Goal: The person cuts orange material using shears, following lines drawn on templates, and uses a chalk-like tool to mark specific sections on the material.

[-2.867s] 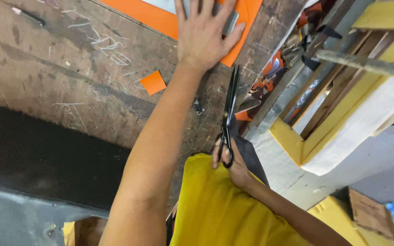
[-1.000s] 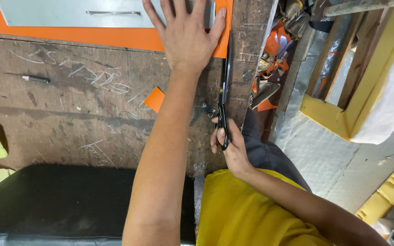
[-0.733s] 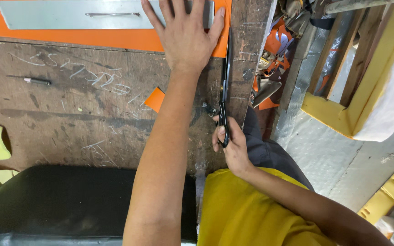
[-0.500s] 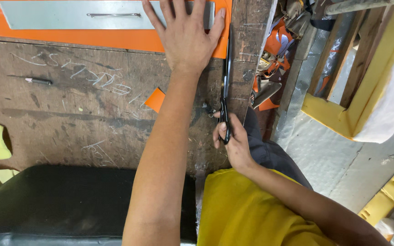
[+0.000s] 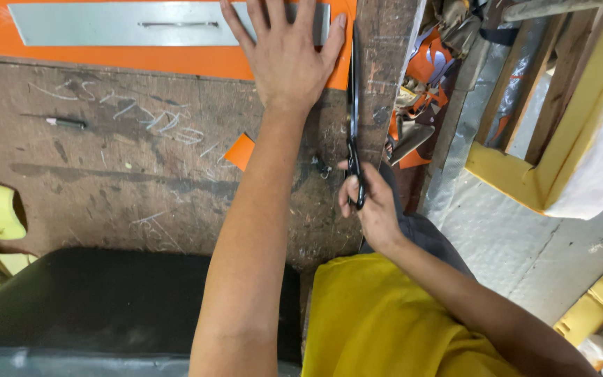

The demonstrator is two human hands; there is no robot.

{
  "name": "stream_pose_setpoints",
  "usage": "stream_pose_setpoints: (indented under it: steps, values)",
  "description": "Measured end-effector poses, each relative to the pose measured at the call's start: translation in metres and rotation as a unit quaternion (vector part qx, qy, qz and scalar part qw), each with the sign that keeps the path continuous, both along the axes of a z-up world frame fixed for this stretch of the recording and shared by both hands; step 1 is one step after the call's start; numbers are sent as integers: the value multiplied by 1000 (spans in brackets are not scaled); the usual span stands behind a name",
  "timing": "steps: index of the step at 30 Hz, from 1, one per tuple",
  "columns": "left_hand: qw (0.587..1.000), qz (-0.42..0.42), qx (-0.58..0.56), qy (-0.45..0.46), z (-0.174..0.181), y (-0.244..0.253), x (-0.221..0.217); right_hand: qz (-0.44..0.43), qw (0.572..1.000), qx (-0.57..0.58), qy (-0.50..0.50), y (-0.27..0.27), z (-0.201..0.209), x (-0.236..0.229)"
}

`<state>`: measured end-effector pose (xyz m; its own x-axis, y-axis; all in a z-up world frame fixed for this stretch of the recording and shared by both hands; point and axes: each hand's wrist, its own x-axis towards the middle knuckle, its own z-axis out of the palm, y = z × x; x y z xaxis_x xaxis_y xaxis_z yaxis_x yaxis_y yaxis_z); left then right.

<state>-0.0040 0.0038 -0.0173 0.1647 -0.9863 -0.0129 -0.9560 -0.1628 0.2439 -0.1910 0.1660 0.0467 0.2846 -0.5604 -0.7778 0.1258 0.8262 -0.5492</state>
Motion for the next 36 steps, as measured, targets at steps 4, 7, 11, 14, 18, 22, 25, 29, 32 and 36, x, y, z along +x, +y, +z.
stream_pose_setpoints:
  steps: [4, 7, 11, 14, 18, 22, 25, 29, 32, 36]
  values:
    - [1000, -7, -13, -7, 0, -1, 0, -9, 1000, 11, -18, -3, 3, -9]
    - [1000, -7, -7, -13, 2, 3, -1, 3, 1000, 5, -20, -7, 2, -18]
    - [1000, -4, 11, -8, 1, -3, 1, 29, 999, 2, -19, -18, 0, -27]
    - [1000, -4, 10, -5, 1, 3, 0, 41, 999, -6, -14, -24, 1, -34]
    - [999, -11, -33, -14, -3, 0, 1, 62, 998, -7, -3, -29, 1, -40]
    - [1000, -3, 2, -16, 2, -1, -1, 74, 997, 16, -1, -39, 1, -45]
    - [1000, -3, 15, -5, 3, 2, -1, 89, 996, -7, 2, -50, -3, -51]
    - [1000, 0, 30, -7, 2, -2, 1, 117, 993, 0, 22, -64, 3, -58]
    - [1000, -4, 17, -16, 3, -1, 0, 140, 990, -3, 26, -74, 6, -67]
    - [1000, -7, 12, -12, 5, -1, 0, 164, 986, 16, 26, -89, 4, -77]
